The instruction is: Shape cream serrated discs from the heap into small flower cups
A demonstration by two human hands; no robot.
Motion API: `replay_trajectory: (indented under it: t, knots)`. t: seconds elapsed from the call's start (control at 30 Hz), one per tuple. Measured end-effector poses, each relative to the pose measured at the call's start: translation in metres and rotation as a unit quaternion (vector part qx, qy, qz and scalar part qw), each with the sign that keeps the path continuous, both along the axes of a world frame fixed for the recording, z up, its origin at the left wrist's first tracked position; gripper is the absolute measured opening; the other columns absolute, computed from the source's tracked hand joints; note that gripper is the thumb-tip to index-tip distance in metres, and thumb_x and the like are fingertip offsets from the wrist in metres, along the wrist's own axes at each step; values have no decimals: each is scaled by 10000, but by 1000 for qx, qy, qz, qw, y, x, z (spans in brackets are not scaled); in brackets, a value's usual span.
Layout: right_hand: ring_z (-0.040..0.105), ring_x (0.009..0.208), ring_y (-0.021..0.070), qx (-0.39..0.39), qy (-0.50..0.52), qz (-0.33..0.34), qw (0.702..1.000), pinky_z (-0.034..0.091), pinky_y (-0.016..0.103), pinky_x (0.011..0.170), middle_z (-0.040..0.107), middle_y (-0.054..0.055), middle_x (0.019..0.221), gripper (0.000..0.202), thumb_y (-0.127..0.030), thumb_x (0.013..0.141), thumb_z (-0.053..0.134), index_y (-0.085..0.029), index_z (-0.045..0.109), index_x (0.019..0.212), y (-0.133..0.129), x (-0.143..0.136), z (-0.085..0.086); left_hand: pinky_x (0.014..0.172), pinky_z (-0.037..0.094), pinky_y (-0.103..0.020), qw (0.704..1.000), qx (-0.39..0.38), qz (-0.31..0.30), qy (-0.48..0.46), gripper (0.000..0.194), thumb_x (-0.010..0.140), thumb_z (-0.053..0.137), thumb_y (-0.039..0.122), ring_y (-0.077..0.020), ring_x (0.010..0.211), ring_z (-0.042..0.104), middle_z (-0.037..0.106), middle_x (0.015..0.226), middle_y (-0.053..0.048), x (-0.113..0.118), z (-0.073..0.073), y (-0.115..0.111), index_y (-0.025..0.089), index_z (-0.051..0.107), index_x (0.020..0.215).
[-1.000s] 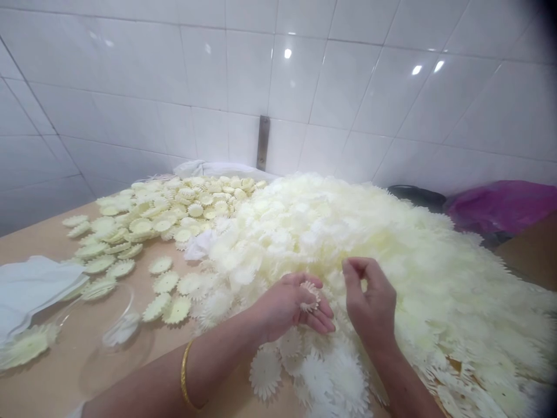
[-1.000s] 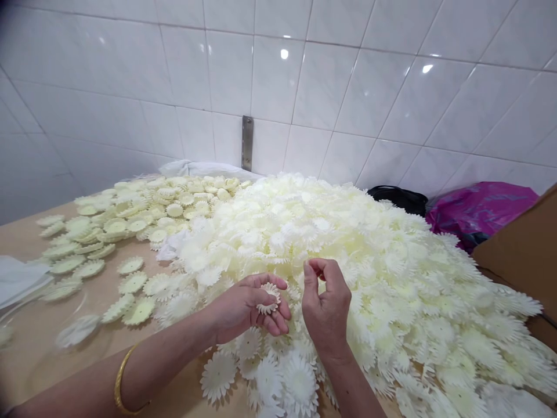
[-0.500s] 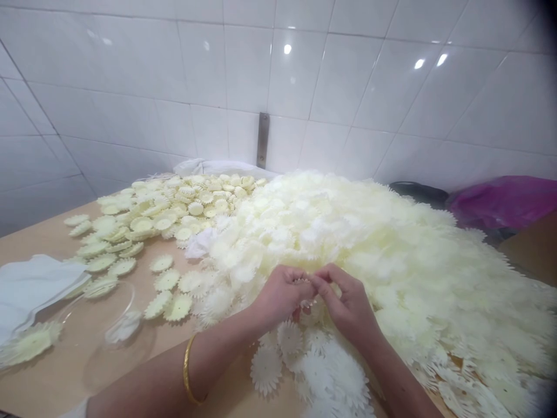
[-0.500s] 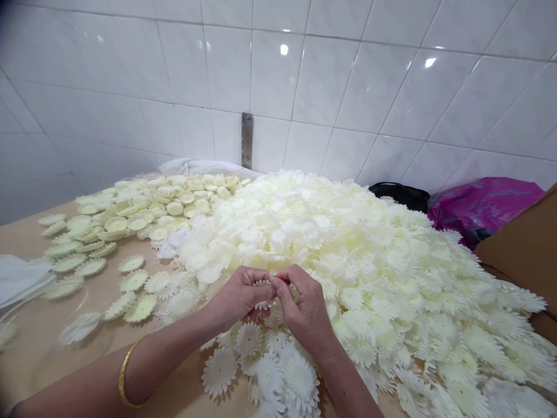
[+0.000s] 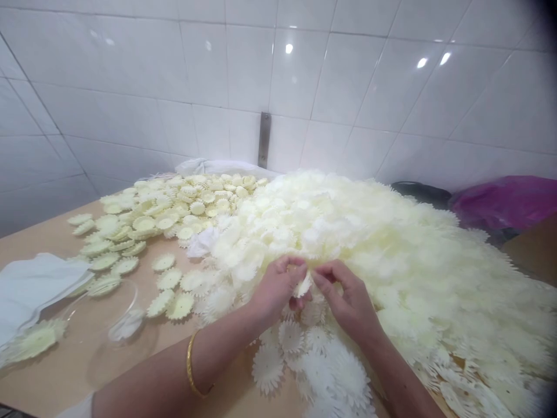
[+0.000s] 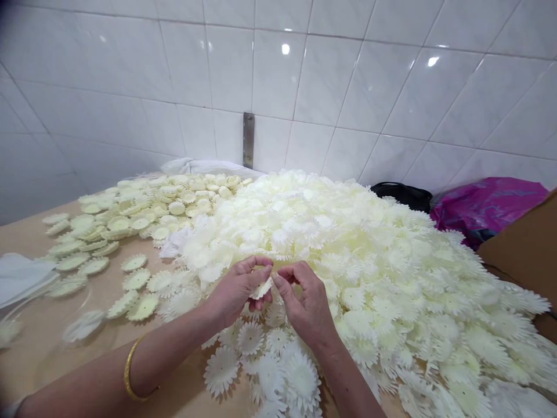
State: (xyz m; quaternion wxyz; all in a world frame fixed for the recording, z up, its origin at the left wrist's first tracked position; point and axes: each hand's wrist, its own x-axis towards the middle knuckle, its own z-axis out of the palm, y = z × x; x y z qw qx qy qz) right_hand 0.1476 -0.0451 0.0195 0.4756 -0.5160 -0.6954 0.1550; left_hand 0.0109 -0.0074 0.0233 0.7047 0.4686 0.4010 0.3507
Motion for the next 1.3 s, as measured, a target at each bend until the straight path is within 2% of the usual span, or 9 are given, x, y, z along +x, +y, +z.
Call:
replay_trajectory:
  t: [0.17,0.33,0.43,0.53,0.63,0.83,1.07,1.2,1.3]
  knots:
    - [510,710,154,-26,1,74,997,412,265,653,531,27,738,162,-278,835,462,-187,538,725,-1,-3,3,389,382,-197,999,38,-7,-8,357,692,549,529,-82,486,483,521,721,6,3,-2,-6,204,524,839]
    - [470,592,130,-55,67,20,996,388,237,562,488,-1,635,190,-276,814,465,-180,486,651,-2,-3,3,454,415,-217,998,28,-31,-41,350,697,549,527,-77,507,494,508,733,2,4,-4,-7,189,515,779]
    - [474,595,134,-75,111,-17,991,385,234,560,500,-3,616,189,-300,801,486,-174,498,661,-1,-1,1,485,417,-225,995,43,-61,-62,320,680,613,444,-92,524,518,526,685,-6,4,-6,-5,169,552,831]
    - [470,596,135,-84,128,-24,988,383,238,568,499,-4,599,217,-318,806,486,-170,498,648,0,0,0,505,416,-222,993,66,-65,-70,247,682,635,351,-93,519,513,543,614,-18,4,-7,-4,129,574,770]
    - [482,614,138,-75,128,-25,989,396,239,577,513,0,617,219,-339,809,490,-168,509,672,0,0,0,456,386,-205,996,62,-38,-58,227,696,614,331,-78,460,487,550,572,-19,4,-7,-4,120,542,654]
    - [513,617,137,-49,148,-46,987,429,230,577,532,3,638,228,-386,818,489,-169,521,755,1,-1,0,390,333,-191,995,94,-36,-25,276,719,564,400,-66,382,426,491,491,24,4,-7,-5,151,494,623]
    - [532,648,136,-34,160,-21,986,453,235,613,546,7,673,235,-392,830,479,-171,535,774,0,-1,0,368,317,-207,993,120,-12,11,390,755,480,493,-88,351,406,371,390,45,5,-6,-4,175,413,539]
    - [543,726,150,-40,145,8,989,452,257,667,568,27,778,199,-363,823,503,-175,540,876,-1,-2,-3,351,274,-197,992,125,-13,14,422,749,473,529,-75,325,355,316,357,60,4,-5,-6,181,382,529]
    - [527,763,154,4,91,2,996,438,268,691,549,34,820,173,-313,809,533,-181,537,921,-1,-3,-4,349,254,-196,992,122,-11,20,439,752,455,548,-66,314,324,320,340,55,4,-5,-6,176,398,527]
